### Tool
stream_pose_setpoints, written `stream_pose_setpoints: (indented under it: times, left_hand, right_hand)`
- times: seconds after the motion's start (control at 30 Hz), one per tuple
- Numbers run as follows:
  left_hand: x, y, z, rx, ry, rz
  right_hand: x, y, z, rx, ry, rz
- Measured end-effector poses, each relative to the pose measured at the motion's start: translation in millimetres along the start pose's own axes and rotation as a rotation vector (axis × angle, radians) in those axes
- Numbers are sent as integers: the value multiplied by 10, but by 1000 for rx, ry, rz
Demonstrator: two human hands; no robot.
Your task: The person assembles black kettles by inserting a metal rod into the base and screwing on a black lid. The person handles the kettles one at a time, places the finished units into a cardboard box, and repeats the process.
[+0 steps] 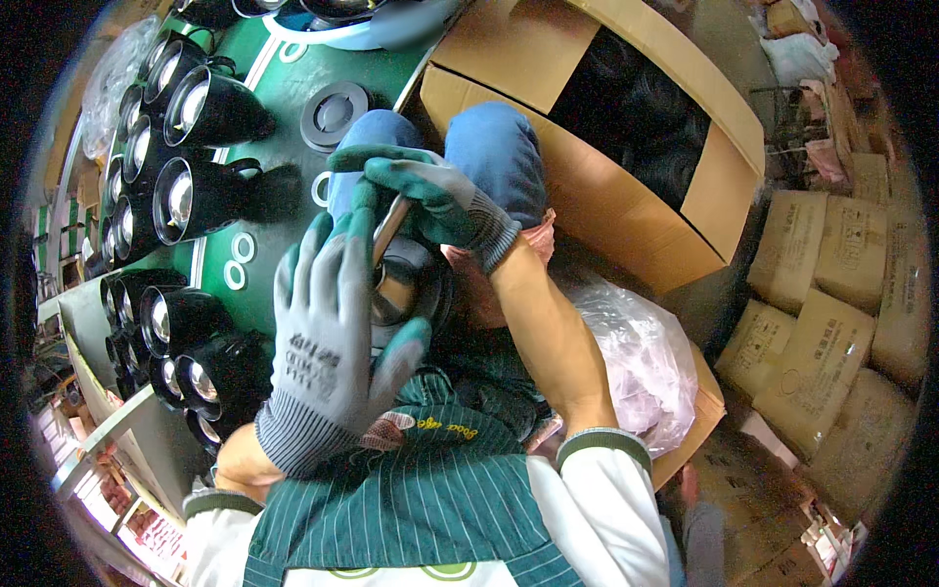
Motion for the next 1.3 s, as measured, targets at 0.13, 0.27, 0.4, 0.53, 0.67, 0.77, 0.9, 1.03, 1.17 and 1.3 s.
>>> stream_pose_setpoints:
  times: [0.13, 0.27, 0.4, 0.53, 0.67, 0.77, 0.9, 1.03, 1.17, 1.3]
  left_hand:
    - [-191, -13, 86, 292, 85, 89]
    - [-689, -108, 124, 213, 554, -20]
    - [-553, -207, 38, 195, 633, -31]
    - [-674, -282, 33, 154, 491, 20]
    - [-896, -645, 103, 103, 605, 64]
    - [-1098, -976, 189, 32, 646, 295]
    - [-1161, -1146, 222, -95, 830, 467]
    - [-1180, -1301, 290, -222, 758, 443]
    - [-1130, -1479, 357, -302, 727, 537]
    - [-1015, -1661, 486, -216, 814, 750]
  right_hand:
    - [128, 140, -166, -81, -80, -83]
    - [94, 383, -11, 27, -85, -178]
    - [46, 288, -35, 18, 74, -236]
    - [75, 316, -175, 114, 43, -173]
    - [1, 613, 111, -117, 153, -339]
    - [-107, 795, 360, -265, 544, -525]
    - [-335, 606, 543, -560, 1000, -589]
    - [-413, 434, 841, -778, 1300, -366]
    - [-158, 547, 948, -904, 1342, -20]
    - [-107, 416, 1055, -1114, 1307, 177]
Point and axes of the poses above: each hand's wrist, its own y-axis away from the middle knuckle, its own z-axis out of the palm, x = y × z, the point moved 2 cm from there along -y, towards the middle knuckle, and after that the axes turned 4 degrees about -z, right-handed, at the moved point
